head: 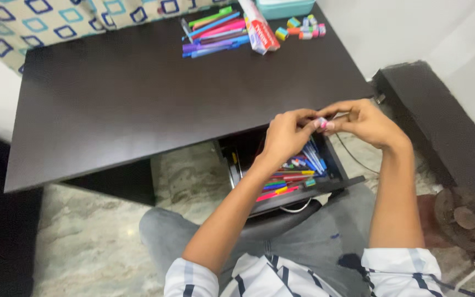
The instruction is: The person sits on the floor and repeatedly transfers small stationery items from an open drawer to the desk surface. They handle erasers and pens one at a time, placing them in small groups on the desk.
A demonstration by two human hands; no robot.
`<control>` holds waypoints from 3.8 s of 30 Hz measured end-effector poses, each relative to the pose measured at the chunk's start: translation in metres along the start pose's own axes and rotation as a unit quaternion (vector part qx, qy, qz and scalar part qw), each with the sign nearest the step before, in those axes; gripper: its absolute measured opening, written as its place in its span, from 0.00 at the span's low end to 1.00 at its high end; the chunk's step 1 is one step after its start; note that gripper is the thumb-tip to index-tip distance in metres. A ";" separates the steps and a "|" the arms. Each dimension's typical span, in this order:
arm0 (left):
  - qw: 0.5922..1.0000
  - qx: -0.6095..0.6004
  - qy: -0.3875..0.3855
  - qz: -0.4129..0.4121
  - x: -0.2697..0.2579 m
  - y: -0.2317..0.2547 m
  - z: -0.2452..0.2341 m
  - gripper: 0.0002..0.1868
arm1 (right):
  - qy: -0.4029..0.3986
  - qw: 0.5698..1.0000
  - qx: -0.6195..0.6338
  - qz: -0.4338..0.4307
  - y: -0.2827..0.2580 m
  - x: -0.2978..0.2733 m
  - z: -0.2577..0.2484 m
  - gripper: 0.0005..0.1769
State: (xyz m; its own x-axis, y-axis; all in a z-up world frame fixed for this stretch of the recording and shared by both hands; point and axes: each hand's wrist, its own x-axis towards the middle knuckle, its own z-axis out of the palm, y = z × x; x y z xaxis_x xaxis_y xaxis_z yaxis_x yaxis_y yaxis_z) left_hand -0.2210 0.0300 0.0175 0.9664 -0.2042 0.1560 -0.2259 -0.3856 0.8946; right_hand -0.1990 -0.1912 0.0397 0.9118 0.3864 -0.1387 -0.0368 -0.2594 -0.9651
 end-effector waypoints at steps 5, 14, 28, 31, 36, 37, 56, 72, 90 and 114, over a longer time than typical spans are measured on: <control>0.998 0.015 0.055 0.029 0.050 0.006 -0.012 0.12 | 0.142 0.986 -0.022 -0.078 -0.008 0.026 -0.016 0.19; 0.992 0.072 0.106 -0.023 0.138 -0.031 0.012 0.09 | 0.271 0.935 -0.165 -0.156 0.029 0.105 -0.019 0.17; 0.975 0.170 0.142 0.029 0.221 -0.059 0.033 0.09 | 0.404 0.861 -0.255 -0.175 0.028 0.184 -0.042 0.17; 0.974 0.174 0.144 0.026 0.230 -0.063 0.035 0.09 | 0.418 0.872 -0.209 -0.147 0.034 0.194 -0.049 0.15; 0.974 0.163 0.153 0.034 0.229 -0.063 0.035 0.09 | 0.424 0.874 -0.194 -0.137 0.038 0.202 -0.056 0.14; 0.974 0.156 0.158 0.035 0.227 -0.063 0.034 0.09 | 0.426 0.873 -0.194 -0.136 0.037 0.203 -0.056 0.14; 0.993 -0.036 0.108 0.027 0.181 -0.070 0.008 0.10 | 0.505 0.764 -0.253 -0.314 0.015 0.163 -0.022 0.17; 0.994 -0.093 0.050 -0.004 -0.002 -0.044 -0.006 0.13 | 0.361 0.814 -0.239 -0.387 0.052 0.037 0.112 0.17; 0.978 0.123 0.012 -0.166 -0.052 -0.240 0.069 0.10 | 0.101 0.892 -0.440 -0.010 0.199 0.035 0.090 0.12; 0.978 0.085 0.004 -0.192 -0.040 -0.226 0.091 0.12 | 0.077 0.869 -0.489 -0.019 0.200 0.031 0.094 0.10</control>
State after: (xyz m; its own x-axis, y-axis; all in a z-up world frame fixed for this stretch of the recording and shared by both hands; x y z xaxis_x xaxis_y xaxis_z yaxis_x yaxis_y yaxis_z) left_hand -0.2194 0.0437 -0.2290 0.9847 -0.0074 -0.1742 0.1381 -0.5766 0.8053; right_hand -0.2169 -0.1479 -0.1783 0.9513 0.3081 -0.0074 0.2911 -0.9061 -0.3071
